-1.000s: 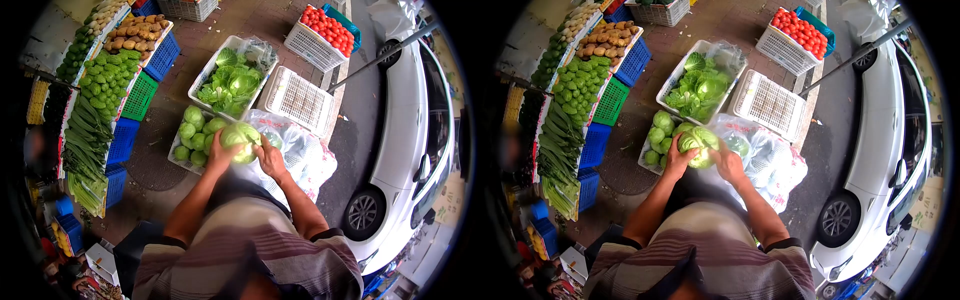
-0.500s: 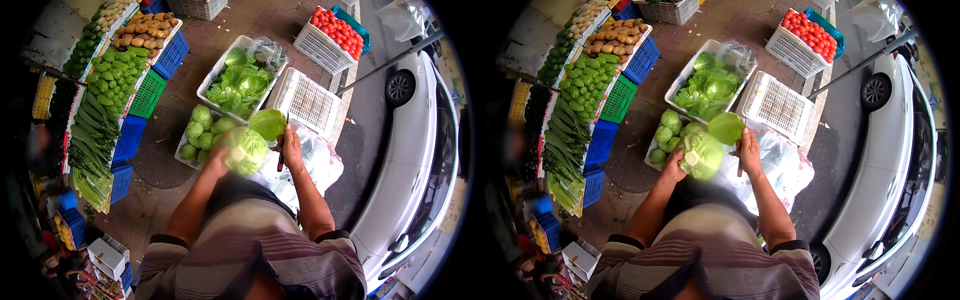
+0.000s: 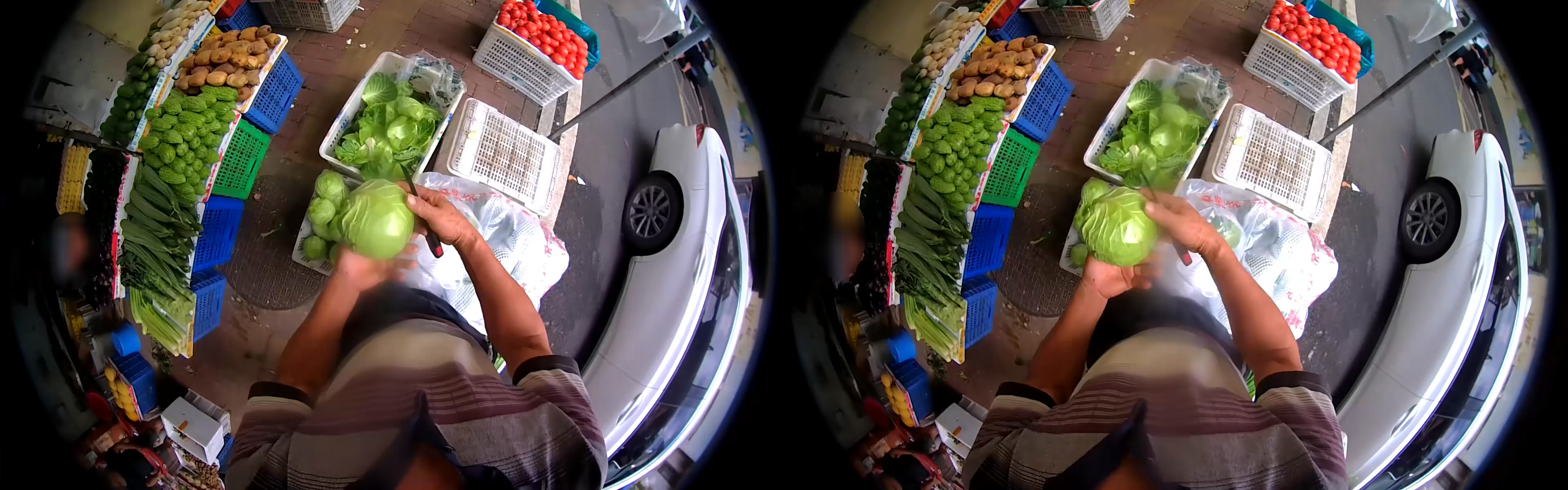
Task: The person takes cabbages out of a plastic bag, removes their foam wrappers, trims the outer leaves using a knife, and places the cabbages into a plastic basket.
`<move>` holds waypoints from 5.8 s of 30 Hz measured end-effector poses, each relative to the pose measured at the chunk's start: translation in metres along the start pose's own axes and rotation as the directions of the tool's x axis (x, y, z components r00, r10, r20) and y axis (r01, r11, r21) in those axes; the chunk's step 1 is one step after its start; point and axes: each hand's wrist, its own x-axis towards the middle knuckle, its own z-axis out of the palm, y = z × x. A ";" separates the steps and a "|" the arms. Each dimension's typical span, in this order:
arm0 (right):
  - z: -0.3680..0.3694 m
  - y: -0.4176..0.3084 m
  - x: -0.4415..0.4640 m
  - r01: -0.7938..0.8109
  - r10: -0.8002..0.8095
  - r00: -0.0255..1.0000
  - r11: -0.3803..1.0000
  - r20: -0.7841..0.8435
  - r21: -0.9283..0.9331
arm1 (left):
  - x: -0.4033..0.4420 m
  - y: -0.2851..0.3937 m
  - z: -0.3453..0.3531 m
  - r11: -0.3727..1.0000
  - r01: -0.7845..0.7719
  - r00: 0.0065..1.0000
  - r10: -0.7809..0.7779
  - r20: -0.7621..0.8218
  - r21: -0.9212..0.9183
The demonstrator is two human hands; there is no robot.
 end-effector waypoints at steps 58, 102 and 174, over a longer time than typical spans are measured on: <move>-0.007 0.049 -0.106 0.103 -0.131 0.991 0.767 0.003 -0.633 | 0.019 -0.013 -0.044 0.938 -0.201 0.942 0.263 -0.207 0.281; 0.010 0.056 -0.091 0.138 -0.124 0.918 0.990 -0.377 0.012 | -0.017 -0.019 -0.023 0.801 -0.213 0.958 0.283 -0.041 0.560; -0.036 0.035 0.099 0.023 0.014 0.977 0.984 -0.211 0.175 | 0.051 0.123 0.009 0.867 -0.139 0.930 0.280 -0.237 0.478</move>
